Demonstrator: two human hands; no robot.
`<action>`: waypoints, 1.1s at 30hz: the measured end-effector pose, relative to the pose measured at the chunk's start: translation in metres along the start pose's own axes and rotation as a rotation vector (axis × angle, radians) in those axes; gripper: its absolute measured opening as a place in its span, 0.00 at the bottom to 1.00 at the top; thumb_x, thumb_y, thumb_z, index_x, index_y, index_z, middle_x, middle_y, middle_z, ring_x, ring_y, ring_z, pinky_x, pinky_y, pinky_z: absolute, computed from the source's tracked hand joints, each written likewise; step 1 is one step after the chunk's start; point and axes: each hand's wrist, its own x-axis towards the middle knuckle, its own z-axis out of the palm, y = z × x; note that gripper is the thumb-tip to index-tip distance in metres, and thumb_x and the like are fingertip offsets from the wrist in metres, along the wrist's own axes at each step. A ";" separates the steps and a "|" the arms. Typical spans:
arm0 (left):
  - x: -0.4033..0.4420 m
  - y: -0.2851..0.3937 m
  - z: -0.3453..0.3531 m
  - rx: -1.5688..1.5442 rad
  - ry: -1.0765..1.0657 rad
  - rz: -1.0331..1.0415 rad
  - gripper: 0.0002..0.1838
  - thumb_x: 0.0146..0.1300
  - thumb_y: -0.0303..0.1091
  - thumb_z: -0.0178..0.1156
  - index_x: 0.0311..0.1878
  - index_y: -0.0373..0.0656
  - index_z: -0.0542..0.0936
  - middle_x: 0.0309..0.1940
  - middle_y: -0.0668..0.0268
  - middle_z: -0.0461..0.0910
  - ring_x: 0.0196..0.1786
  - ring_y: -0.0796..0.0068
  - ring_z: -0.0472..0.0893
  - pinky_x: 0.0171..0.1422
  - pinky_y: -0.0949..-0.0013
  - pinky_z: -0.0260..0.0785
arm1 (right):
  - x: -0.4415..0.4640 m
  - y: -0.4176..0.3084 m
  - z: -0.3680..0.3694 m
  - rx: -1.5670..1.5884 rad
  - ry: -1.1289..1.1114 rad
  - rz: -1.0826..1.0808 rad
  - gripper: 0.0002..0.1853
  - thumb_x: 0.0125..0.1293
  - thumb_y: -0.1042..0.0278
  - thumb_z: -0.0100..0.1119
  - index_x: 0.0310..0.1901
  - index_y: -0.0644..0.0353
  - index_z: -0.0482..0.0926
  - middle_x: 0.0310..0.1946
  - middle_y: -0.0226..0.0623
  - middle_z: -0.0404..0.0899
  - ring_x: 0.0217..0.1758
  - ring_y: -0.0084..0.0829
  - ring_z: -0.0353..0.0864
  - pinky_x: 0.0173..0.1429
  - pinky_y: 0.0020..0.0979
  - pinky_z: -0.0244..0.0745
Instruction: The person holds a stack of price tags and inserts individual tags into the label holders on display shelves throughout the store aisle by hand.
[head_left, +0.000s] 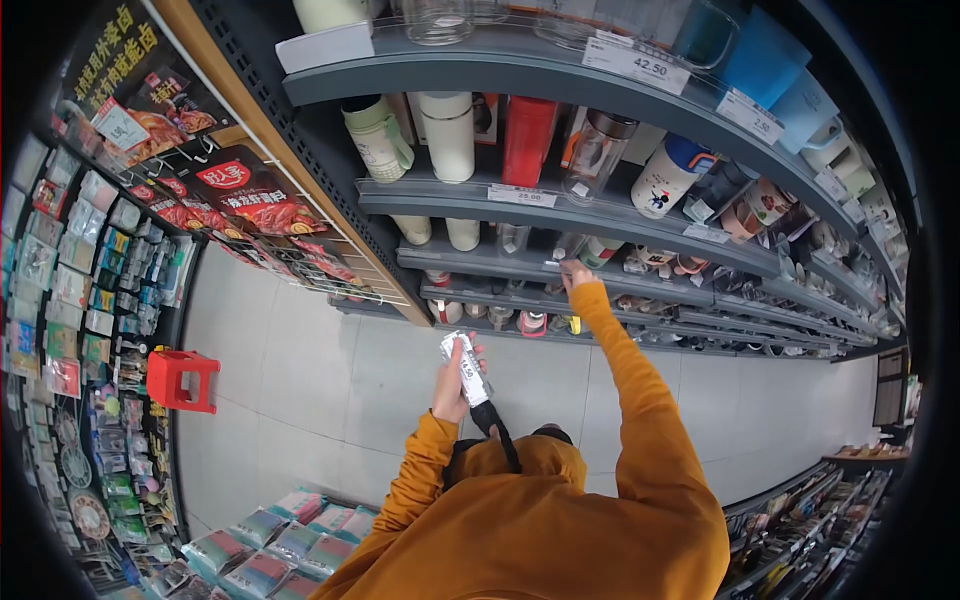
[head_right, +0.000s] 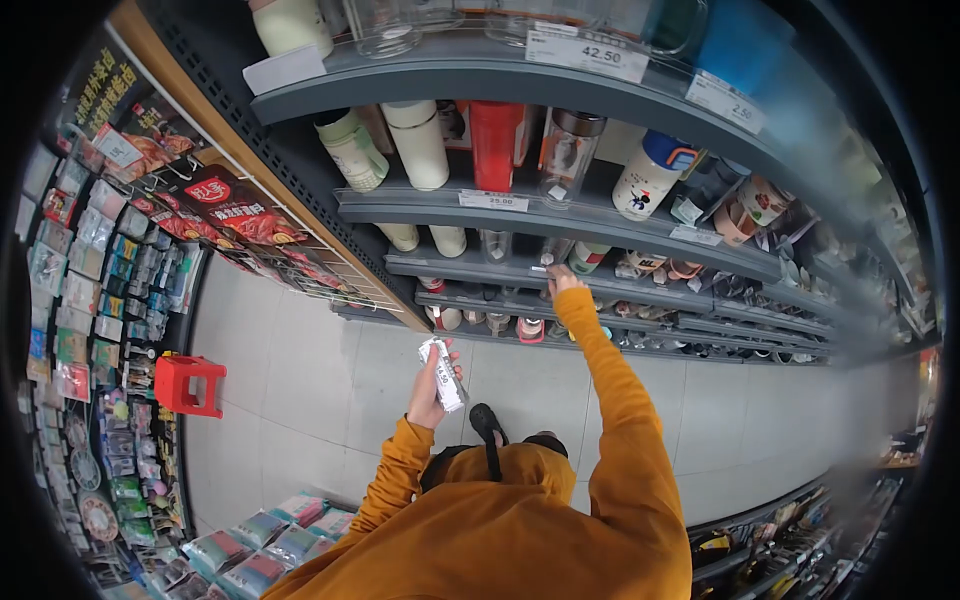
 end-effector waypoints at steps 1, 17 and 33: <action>-0.004 -0.003 0.008 0.021 0.014 -0.016 0.26 0.71 0.52 0.50 0.63 0.44 0.69 0.43 0.67 0.77 0.35 0.78 0.76 0.40 0.74 0.73 | 0.006 0.008 0.001 -0.059 -0.100 -0.026 0.12 0.63 0.61 0.58 0.47 0.50 0.79 0.47 0.32 0.79 0.44 0.43 0.81 0.46 0.45 0.76; 0.022 -0.038 0.043 0.009 -0.091 -0.093 0.23 0.73 0.53 0.45 0.54 0.43 0.71 0.62 0.61 0.71 0.61 0.66 0.74 0.64 0.64 0.67 | -0.082 -0.091 -0.072 0.767 -0.536 0.145 0.10 0.61 0.59 0.65 0.38 0.55 0.86 0.22 0.28 0.82 0.22 0.17 0.77 0.26 0.23 0.72; -0.018 -0.116 0.142 0.064 -0.145 -0.192 0.21 0.73 0.50 0.48 0.56 0.43 0.72 0.35 0.70 0.73 0.31 0.78 0.74 0.35 0.76 0.70 | 0.022 0.060 -0.318 -0.147 0.248 -0.120 0.08 0.62 0.65 0.60 0.43 0.51 0.82 0.39 0.32 0.82 0.39 0.41 0.83 0.39 0.39 0.78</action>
